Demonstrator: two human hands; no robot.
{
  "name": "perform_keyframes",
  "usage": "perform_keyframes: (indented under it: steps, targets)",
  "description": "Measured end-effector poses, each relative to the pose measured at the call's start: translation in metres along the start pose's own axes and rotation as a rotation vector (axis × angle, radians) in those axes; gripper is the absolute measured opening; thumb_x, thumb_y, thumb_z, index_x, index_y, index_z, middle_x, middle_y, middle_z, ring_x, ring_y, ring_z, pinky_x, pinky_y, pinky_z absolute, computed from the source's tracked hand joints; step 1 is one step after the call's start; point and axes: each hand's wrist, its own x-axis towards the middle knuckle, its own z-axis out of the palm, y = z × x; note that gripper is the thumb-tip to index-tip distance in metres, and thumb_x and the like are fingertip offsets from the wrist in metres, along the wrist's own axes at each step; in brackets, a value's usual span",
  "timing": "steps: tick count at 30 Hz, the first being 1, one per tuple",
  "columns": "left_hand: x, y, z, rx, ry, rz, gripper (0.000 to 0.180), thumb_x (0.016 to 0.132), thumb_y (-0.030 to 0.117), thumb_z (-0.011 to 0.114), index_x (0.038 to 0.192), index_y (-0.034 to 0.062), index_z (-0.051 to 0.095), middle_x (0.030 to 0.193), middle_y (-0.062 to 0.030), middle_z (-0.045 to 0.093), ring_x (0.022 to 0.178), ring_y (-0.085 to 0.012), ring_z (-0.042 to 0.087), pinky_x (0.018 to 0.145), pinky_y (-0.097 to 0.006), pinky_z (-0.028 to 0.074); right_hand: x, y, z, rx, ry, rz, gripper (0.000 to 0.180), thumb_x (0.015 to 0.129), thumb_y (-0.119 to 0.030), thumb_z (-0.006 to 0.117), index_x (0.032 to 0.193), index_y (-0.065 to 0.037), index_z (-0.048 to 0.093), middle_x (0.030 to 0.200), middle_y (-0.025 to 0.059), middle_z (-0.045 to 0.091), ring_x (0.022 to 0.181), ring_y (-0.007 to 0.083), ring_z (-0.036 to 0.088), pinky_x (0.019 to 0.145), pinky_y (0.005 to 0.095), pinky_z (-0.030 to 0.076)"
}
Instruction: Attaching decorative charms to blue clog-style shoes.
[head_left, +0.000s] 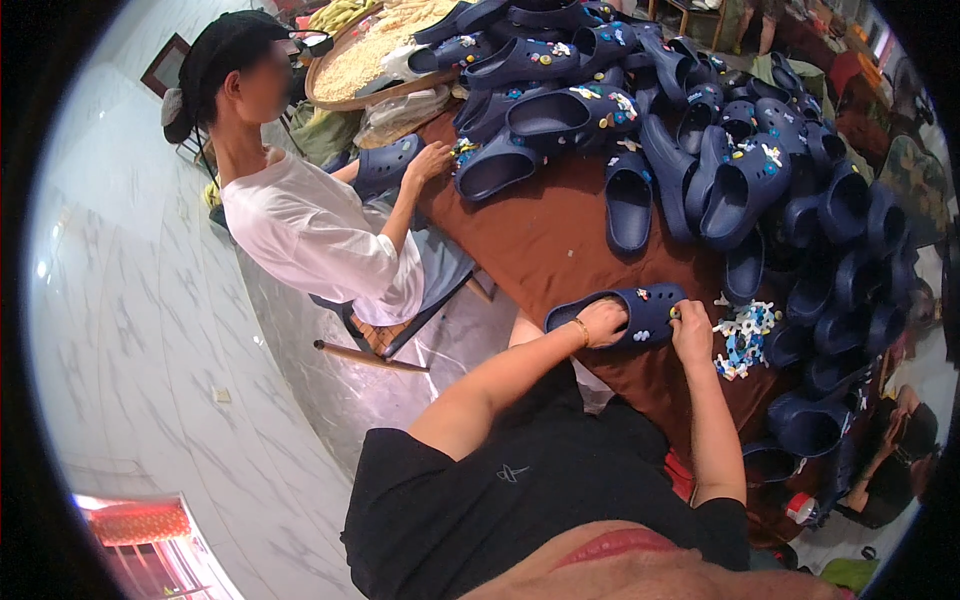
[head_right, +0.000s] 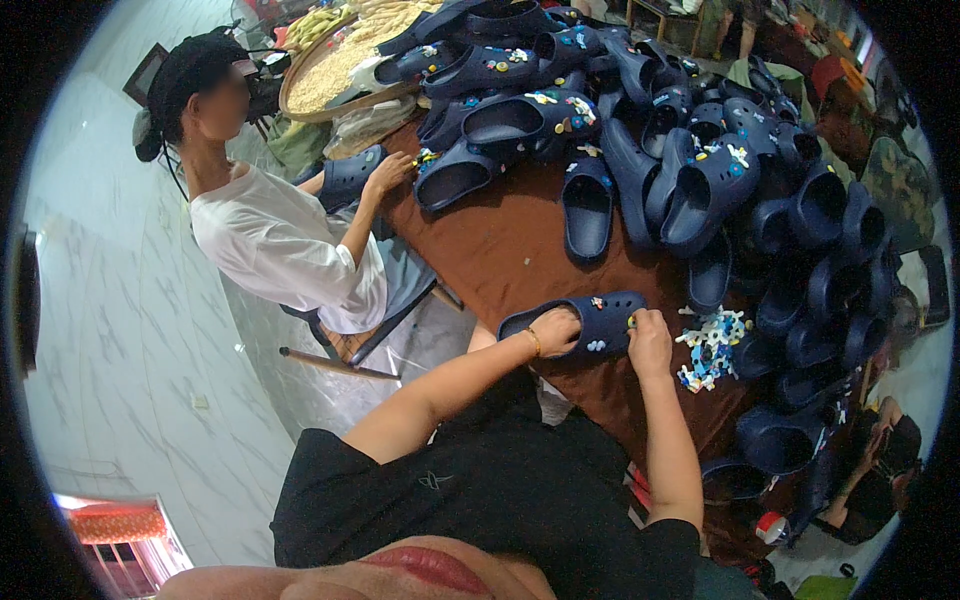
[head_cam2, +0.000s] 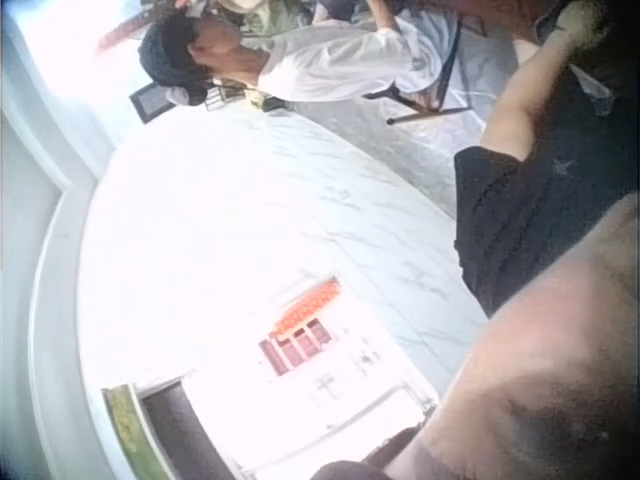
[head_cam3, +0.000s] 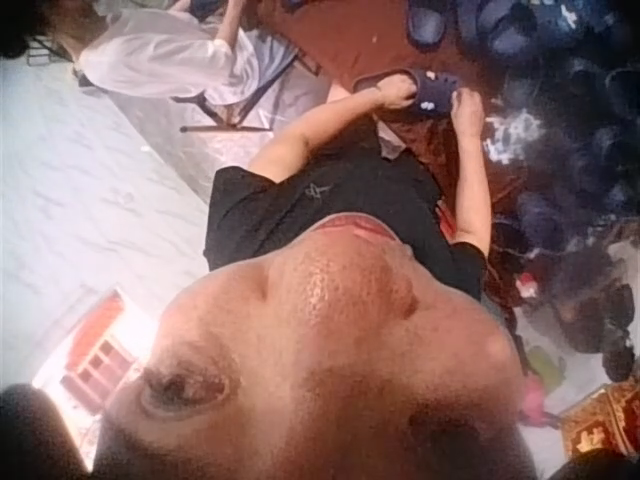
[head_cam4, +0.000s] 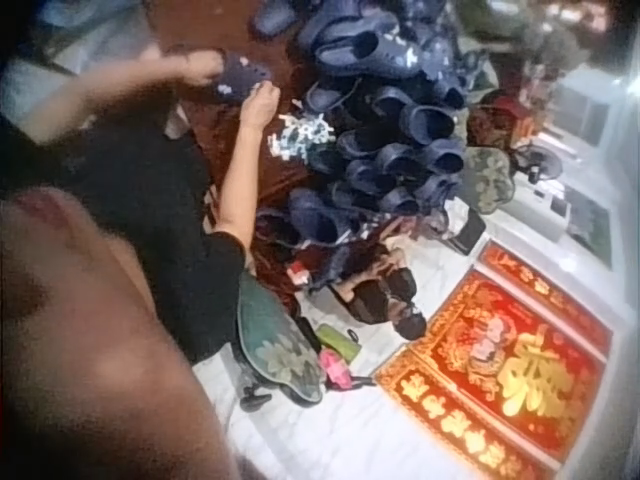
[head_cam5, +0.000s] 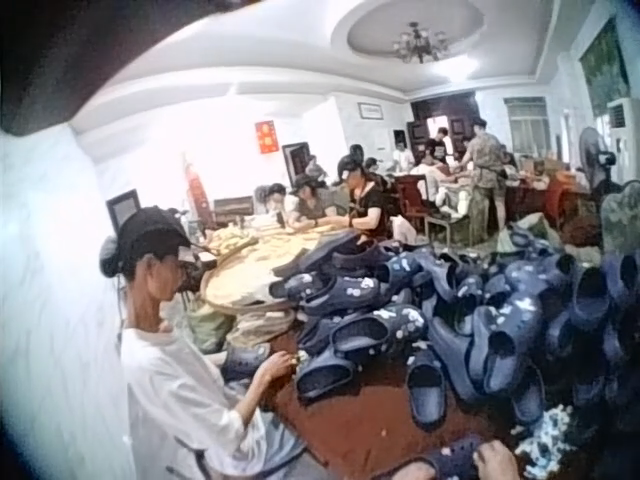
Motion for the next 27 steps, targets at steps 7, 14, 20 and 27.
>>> perform_keyframes:
  steps: [7,14,20,27]
  targets:
    - [-0.002,-0.001,0.004,0.018,-0.002,0.020,0.026,0.071,0.026,0.055,0.083,0.0017,0.057,0.088,-0.0177,0.057,0.089,-0.0326,0.054,0.082,-0.041,0.040,0.015,0.000,-0.001,-0.141,-0.323,-0.005,0.015,0.071,-0.009,0.061,0.078,-0.002,0.051,0.077,0.0185,0.056,0.073,0.0368,0.057,0.065,0.0427,0.046]
    - [-0.002,0.000,0.007,-0.021,0.068,0.023,0.026,0.072,0.026,0.055,0.081,0.0019,0.056,0.087,-0.0170,0.058,0.087,-0.0325,0.054,0.080,-0.041,0.041,0.020,-0.015,0.015,-0.176,-0.203,0.302,0.017,0.070,-0.014,0.063,0.074,-0.001,0.053,0.073,0.0194,0.059,0.074,0.0361,0.058,0.067,0.0429,0.046]
    - [0.001,0.004,0.001,-0.024,0.039,-0.006,0.022,0.071,0.024,0.055,0.078,0.0031,0.056,0.086,-0.0167,0.057,0.087,-0.0321,0.053,0.079,-0.041,0.040,0.020,-0.014,0.016,-0.073,-0.126,0.458,0.020,0.069,-0.016,0.065,0.074,-0.001,0.051,0.068,0.0164,0.059,0.068,0.0338,0.058,0.063,0.0406,0.046]
    - [-0.002,0.001,0.003,-0.028,0.088,0.011,0.023,0.071,0.025,0.055,0.077,0.0022,0.056,0.085,-0.0175,0.057,0.085,-0.0332,0.054,0.079,-0.041,0.041,0.035,-0.007,0.002,0.373,-0.363,0.759,0.024,0.066,-0.013,0.068,0.074,-0.002,0.048,0.061,0.0071,0.055,0.047,0.0154,0.053,0.044,0.0294,0.044]
